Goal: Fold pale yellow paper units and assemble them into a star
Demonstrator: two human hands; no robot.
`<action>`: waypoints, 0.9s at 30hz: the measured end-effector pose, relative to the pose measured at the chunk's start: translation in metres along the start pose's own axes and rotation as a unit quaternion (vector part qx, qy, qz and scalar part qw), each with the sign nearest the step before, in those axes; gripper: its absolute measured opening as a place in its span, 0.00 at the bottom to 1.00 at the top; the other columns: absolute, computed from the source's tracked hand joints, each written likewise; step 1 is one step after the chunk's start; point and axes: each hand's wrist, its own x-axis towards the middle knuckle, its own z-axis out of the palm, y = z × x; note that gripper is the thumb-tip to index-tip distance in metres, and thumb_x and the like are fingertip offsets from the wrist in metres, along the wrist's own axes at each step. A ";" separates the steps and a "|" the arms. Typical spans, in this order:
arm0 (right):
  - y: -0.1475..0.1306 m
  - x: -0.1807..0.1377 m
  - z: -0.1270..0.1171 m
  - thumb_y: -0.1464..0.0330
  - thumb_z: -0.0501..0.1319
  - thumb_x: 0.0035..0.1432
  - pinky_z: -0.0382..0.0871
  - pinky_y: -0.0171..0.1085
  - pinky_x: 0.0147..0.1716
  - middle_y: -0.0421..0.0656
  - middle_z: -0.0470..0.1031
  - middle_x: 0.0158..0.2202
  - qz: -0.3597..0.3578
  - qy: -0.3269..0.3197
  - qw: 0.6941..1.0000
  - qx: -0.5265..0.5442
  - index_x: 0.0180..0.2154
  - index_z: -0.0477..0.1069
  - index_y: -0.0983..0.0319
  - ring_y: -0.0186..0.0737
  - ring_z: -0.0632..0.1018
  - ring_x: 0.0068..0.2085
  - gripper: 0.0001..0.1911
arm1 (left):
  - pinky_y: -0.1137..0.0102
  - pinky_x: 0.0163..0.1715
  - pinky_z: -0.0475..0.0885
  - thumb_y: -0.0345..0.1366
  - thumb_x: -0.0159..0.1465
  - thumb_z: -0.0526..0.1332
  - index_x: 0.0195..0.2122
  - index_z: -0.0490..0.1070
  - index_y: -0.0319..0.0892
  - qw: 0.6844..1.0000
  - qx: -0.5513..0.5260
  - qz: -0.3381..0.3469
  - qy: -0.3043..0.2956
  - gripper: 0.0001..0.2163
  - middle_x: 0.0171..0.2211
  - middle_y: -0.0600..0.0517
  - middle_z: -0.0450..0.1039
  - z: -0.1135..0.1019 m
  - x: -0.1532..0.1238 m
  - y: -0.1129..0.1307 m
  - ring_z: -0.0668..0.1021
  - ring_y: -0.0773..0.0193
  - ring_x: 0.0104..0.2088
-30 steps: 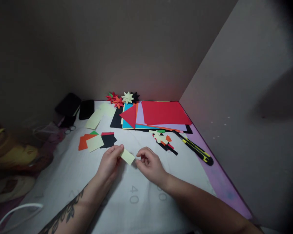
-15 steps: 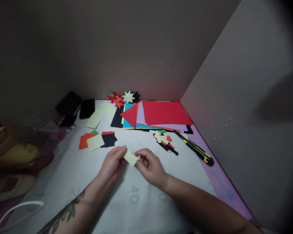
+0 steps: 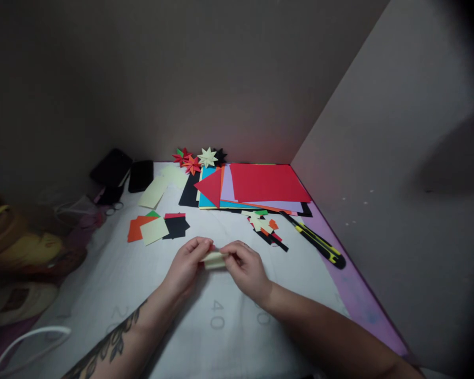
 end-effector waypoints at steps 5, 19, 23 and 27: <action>0.007 0.007 -0.003 0.66 0.59 0.58 0.65 0.35 0.29 0.39 0.71 0.28 0.154 0.042 0.982 0.105 0.30 0.69 0.60 0.37 0.72 0.30 0.06 | 0.72 0.32 0.67 0.49 0.59 0.63 0.43 0.72 0.40 0.995 0.084 0.048 -0.029 0.18 0.39 0.46 0.75 -0.002 0.001 0.003 0.75 0.64 0.33; 0.014 0.008 -0.010 0.80 0.55 0.52 0.68 0.43 0.44 0.46 0.70 0.42 -0.124 0.016 0.978 -0.169 0.45 0.66 0.58 0.44 0.71 0.44 0.19 | 0.76 0.23 0.60 0.38 0.57 0.60 0.46 0.64 0.41 0.963 0.256 0.084 0.022 0.16 0.18 0.62 0.64 -0.007 0.006 0.005 0.67 0.69 0.20; 0.013 0.010 -0.004 0.77 0.57 0.56 0.69 0.40 0.39 0.46 0.71 0.39 -0.187 -0.050 0.936 -0.295 0.40 0.71 0.58 0.43 0.72 0.39 0.13 | 0.74 0.26 0.64 0.37 0.58 0.59 0.48 0.63 0.41 0.949 0.298 0.090 0.048 0.17 0.18 0.61 0.67 -0.009 0.007 0.004 0.71 0.66 0.22; 0.025 0.027 0.001 0.76 0.56 0.59 0.70 0.36 0.37 0.45 0.73 0.37 -0.211 -0.068 0.929 -0.297 0.36 0.72 0.60 0.39 0.75 0.37 0.08 | 0.68 0.32 0.70 0.36 0.62 0.55 0.52 0.63 0.40 0.911 0.373 0.158 0.073 0.17 0.29 0.51 0.76 -0.015 0.009 0.001 0.77 0.61 0.30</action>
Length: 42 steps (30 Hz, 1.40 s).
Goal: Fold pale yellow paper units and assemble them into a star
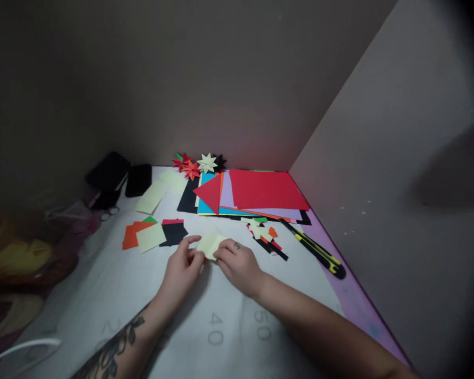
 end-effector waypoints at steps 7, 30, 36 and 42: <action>0.027 0.011 -0.001 0.77 0.54 0.61 0.72 0.38 0.38 0.47 0.77 0.34 -0.071 -0.076 0.994 0.021 0.36 0.73 0.61 0.41 0.76 0.38 0.10 | 0.52 0.51 0.66 0.22 0.61 0.53 0.49 0.71 0.41 0.896 0.276 0.348 0.024 0.17 0.52 0.43 0.70 -0.013 0.000 -0.021 0.68 0.50 0.54; 0.029 0.027 -0.005 0.78 0.60 0.53 0.68 0.39 0.41 0.42 0.72 0.33 0.117 -0.116 0.974 0.158 0.27 0.73 0.61 0.39 0.74 0.38 0.08 | 0.58 0.42 0.72 0.19 0.58 0.52 0.49 0.69 0.33 0.843 0.363 0.380 -0.113 0.19 0.46 0.42 0.75 -0.011 -0.010 -0.024 0.73 0.52 0.46; 0.026 0.025 0.003 0.79 0.59 0.51 0.67 0.38 0.39 0.42 0.70 0.33 0.153 -0.098 0.976 0.122 0.25 0.70 0.61 0.39 0.72 0.37 0.09 | 0.58 0.44 0.72 0.19 0.58 0.53 0.50 0.69 0.35 0.846 0.380 0.340 -0.153 0.19 0.47 0.42 0.74 -0.013 -0.010 -0.016 0.73 0.52 0.46; 0.024 0.024 0.007 0.80 0.59 0.49 0.66 0.38 0.37 0.42 0.68 0.33 0.160 -0.095 0.978 0.091 0.25 0.69 0.61 0.39 0.70 0.36 0.08 | 0.57 0.46 0.70 0.19 0.58 0.52 0.50 0.69 0.35 0.857 0.372 0.313 -0.172 0.19 0.44 0.42 0.72 -0.012 -0.011 -0.016 0.71 0.53 0.46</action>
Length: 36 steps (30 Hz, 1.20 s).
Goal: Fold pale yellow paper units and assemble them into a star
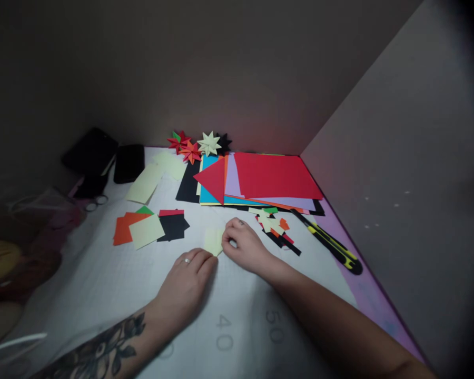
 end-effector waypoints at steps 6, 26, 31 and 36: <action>-0.001 0.000 0.002 0.79 0.60 0.49 0.65 0.39 0.38 0.43 0.68 0.33 0.012 0.003 1.000 -0.022 0.24 0.68 0.62 0.40 0.70 0.36 0.07 | 0.56 0.44 0.70 0.20 0.59 0.52 0.60 0.61 0.35 0.999 0.028 -0.008 -0.026 0.26 0.40 0.43 0.71 0.001 0.003 0.001 0.70 0.53 0.43; -0.007 0.001 0.003 0.78 0.58 0.52 0.66 0.40 0.38 0.43 0.67 0.33 0.015 0.007 0.999 -0.052 0.24 0.67 0.61 0.41 0.70 0.36 0.08 | 0.56 0.42 0.71 0.20 0.59 0.52 0.57 0.66 0.33 0.998 0.051 -0.001 -0.037 0.23 0.39 0.41 0.71 0.001 0.005 0.002 0.71 0.51 0.42; -0.007 0.002 0.003 0.78 0.59 0.51 0.66 0.40 0.38 0.44 0.67 0.32 0.018 0.004 0.998 -0.052 0.24 0.68 0.62 0.41 0.70 0.36 0.08 | 0.56 0.43 0.71 0.21 0.61 0.52 0.57 0.66 0.33 0.998 0.057 -0.001 -0.038 0.22 0.39 0.41 0.71 0.002 0.006 0.002 0.71 0.51 0.43; -0.008 0.002 0.003 0.78 0.59 0.51 0.65 0.39 0.38 0.44 0.67 0.33 0.024 0.001 0.998 -0.059 0.24 0.68 0.62 0.41 0.70 0.36 0.08 | 0.56 0.43 0.71 0.22 0.61 0.52 0.57 0.66 0.36 0.997 0.057 -0.011 -0.047 0.22 0.40 0.41 0.71 0.000 0.005 0.003 0.72 0.51 0.43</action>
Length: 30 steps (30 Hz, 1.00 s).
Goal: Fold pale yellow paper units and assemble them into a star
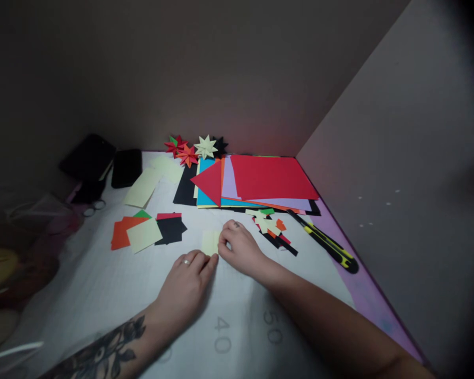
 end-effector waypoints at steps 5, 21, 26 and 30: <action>0.000 0.000 0.001 0.78 0.59 0.51 0.66 0.39 0.38 0.43 0.67 0.32 -0.006 0.008 1.000 0.004 0.24 0.68 0.61 0.41 0.70 0.36 0.08 | 0.57 0.43 0.70 0.22 0.61 0.52 0.57 0.66 0.37 1.000 0.012 0.005 0.000 0.22 0.40 0.42 0.72 0.000 0.000 0.000 0.72 0.52 0.44; 0.000 -0.004 -0.002 0.76 0.60 0.51 0.66 0.40 0.40 0.43 0.67 0.34 -0.002 0.004 1.000 0.026 0.29 0.66 0.61 0.43 0.69 0.38 0.06 | 0.58 0.39 0.71 0.21 0.61 0.52 0.58 0.65 0.32 0.996 0.088 0.016 -0.031 0.23 0.41 0.40 0.73 -0.005 0.002 0.007 0.73 0.50 0.44; -0.002 -0.011 -0.005 0.72 0.61 0.52 0.65 0.43 0.41 0.44 0.66 0.36 0.011 0.005 1.000 -0.006 0.34 0.63 0.60 0.45 0.68 0.40 0.08 | 0.59 0.40 0.71 0.21 0.61 0.52 0.58 0.65 0.31 0.995 0.084 0.010 -0.044 0.22 0.41 0.40 0.73 -0.006 0.002 0.008 0.73 0.50 0.44; 0.000 -0.009 -0.006 0.73 0.60 0.53 0.65 0.43 0.41 0.44 0.66 0.36 0.046 0.015 0.999 -0.015 0.34 0.62 0.60 0.45 0.68 0.39 0.07 | 0.59 0.42 0.71 0.21 0.61 0.52 0.59 0.64 0.33 0.996 0.077 0.002 -0.053 0.23 0.44 0.40 0.72 -0.006 0.002 0.008 0.73 0.50 0.46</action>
